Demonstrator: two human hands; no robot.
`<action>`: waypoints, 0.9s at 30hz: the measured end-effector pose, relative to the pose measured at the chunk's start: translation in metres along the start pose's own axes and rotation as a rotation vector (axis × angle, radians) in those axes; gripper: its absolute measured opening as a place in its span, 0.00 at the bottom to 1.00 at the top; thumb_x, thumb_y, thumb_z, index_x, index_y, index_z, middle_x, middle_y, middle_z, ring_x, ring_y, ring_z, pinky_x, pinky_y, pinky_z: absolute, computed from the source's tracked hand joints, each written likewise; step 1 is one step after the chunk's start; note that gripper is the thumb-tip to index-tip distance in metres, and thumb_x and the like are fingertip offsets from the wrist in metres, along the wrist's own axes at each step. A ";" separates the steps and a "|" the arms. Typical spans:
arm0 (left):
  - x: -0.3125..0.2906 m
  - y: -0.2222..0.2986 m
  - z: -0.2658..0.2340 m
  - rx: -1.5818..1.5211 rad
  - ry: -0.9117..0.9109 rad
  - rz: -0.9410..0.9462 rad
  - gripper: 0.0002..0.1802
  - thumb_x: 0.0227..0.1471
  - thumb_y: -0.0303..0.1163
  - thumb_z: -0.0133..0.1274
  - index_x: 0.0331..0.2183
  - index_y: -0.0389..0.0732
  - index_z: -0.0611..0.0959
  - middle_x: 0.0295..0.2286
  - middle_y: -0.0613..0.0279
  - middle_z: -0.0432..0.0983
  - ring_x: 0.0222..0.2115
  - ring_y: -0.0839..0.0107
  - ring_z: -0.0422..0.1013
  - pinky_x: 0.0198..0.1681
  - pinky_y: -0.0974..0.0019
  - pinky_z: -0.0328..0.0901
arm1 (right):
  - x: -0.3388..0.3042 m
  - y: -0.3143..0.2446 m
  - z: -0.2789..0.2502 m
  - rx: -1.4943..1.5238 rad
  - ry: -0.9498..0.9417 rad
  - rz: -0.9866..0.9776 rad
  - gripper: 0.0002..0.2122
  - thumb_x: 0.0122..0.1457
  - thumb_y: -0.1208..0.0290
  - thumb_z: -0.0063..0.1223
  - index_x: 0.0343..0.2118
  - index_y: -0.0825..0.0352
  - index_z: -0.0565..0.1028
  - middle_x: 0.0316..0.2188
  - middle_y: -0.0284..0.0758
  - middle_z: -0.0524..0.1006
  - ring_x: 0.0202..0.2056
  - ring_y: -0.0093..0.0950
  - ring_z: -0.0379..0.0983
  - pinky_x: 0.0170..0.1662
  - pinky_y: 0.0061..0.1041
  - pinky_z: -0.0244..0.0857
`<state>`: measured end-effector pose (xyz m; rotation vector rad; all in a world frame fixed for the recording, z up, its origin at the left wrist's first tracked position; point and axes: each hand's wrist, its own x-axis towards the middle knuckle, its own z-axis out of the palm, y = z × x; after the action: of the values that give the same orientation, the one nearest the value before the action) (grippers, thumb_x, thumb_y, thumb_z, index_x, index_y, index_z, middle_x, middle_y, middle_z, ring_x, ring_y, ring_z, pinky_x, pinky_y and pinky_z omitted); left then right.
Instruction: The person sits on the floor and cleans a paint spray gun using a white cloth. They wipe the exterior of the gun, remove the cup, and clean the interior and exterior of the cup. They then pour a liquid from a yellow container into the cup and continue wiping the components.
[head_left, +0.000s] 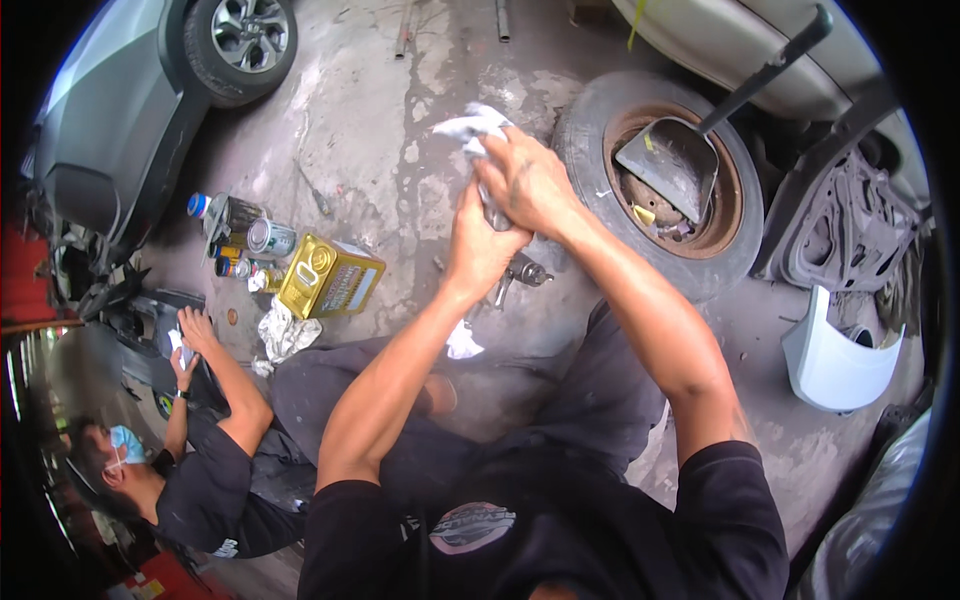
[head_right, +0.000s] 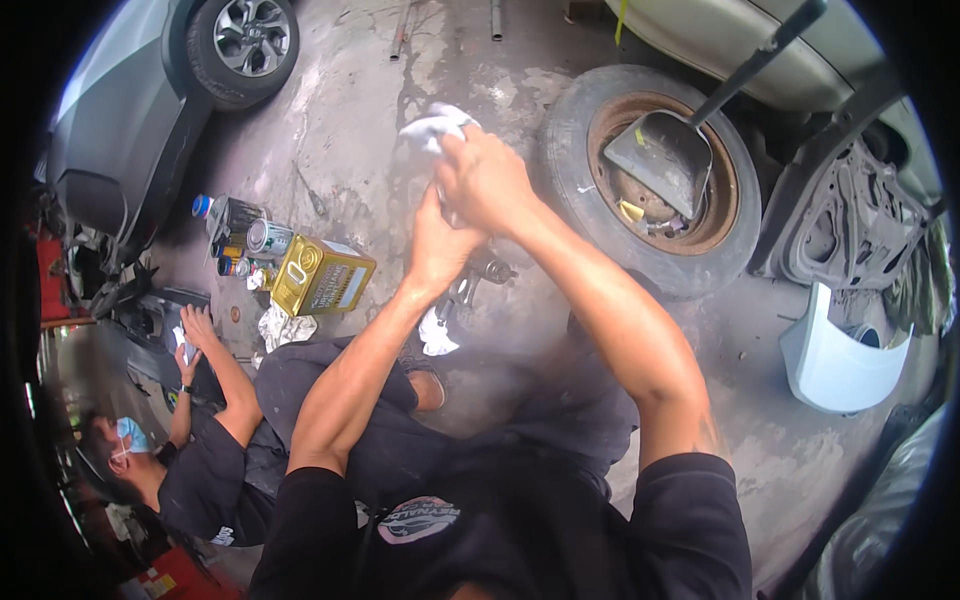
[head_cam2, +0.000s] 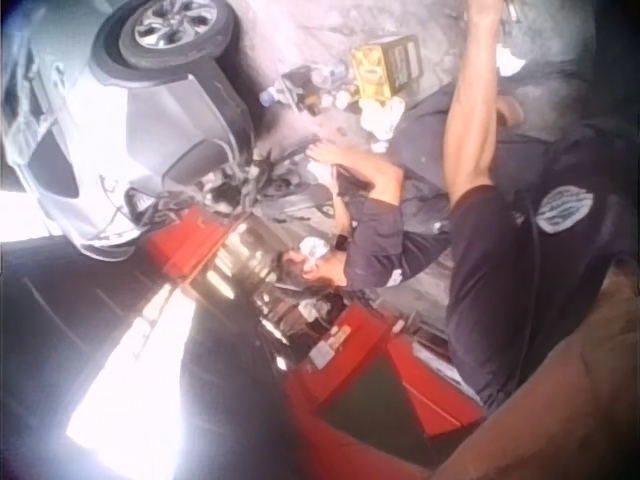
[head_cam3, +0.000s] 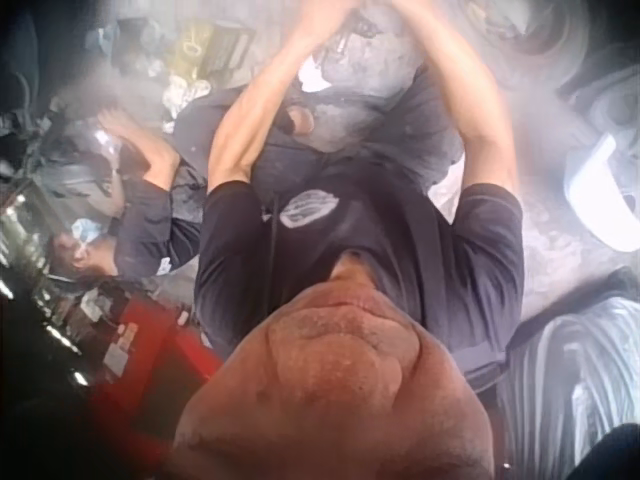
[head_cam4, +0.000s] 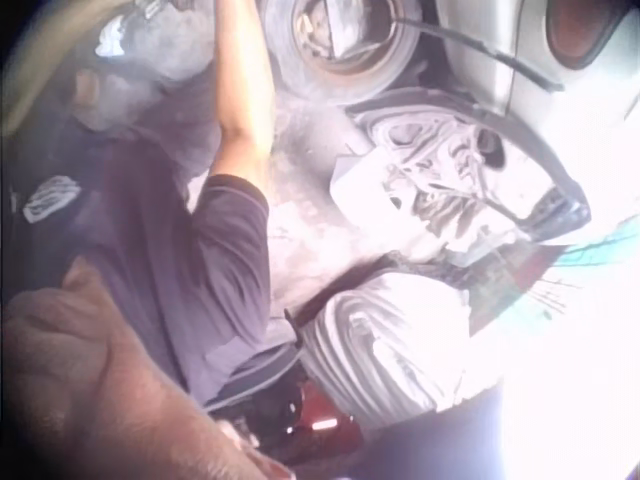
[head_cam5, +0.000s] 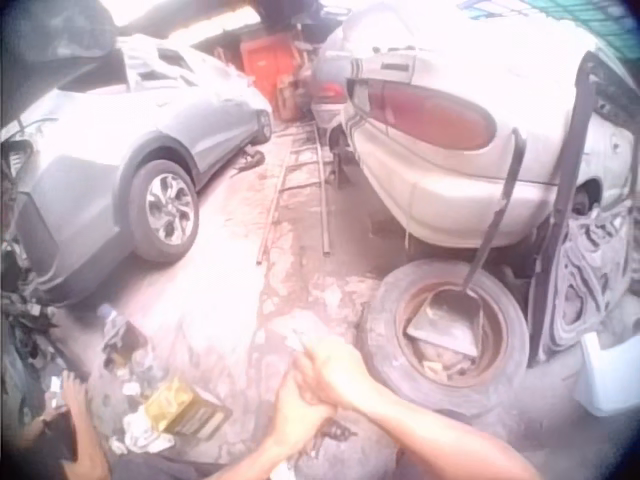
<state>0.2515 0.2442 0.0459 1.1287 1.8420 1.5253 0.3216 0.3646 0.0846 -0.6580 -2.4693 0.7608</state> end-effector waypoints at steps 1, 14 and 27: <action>-0.001 0.002 0.001 -0.021 0.010 -0.038 0.49 0.46 0.31 0.69 0.64 0.28 0.64 0.54 0.42 0.74 0.55 0.57 0.71 0.58 0.60 0.67 | 0.015 0.008 -0.002 0.030 0.140 0.042 0.15 0.66 0.62 0.52 0.47 0.68 0.78 0.39 0.50 0.79 0.40 0.44 0.79 0.47 0.42 0.71; 0.024 -0.011 -0.030 -0.240 0.212 0.022 0.37 0.64 0.36 0.55 0.66 0.31 0.60 0.60 0.47 0.65 0.59 0.63 0.66 0.62 0.60 0.62 | -0.029 -0.019 0.015 0.719 0.108 0.180 0.31 0.72 0.55 0.43 0.66 0.76 0.55 0.58 0.63 0.68 0.61 0.55 0.66 0.63 0.42 0.60; 0.037 0.028 -0.041 -0.694 0.228 -0.146 0.25 0.57 0.36 0.61 0.53 0.38 0.74 0.38 0.60 0.79 0.29 0.74 0.78 0.20 0.69 0.71 | -0.061 0.007 0.007 0.927 -0.005 0.065 0.23 0.70 0.61 0.49 0.63 0.69 0.68 0.54 0.37 0.77 0.56 0.28 0.73 0.60 0.30 0.66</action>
<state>0.2068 0.2531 0.0884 0.4992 1.2951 2.0314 0.3671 0.3331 0.0574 -0.3619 -1.7821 1.7410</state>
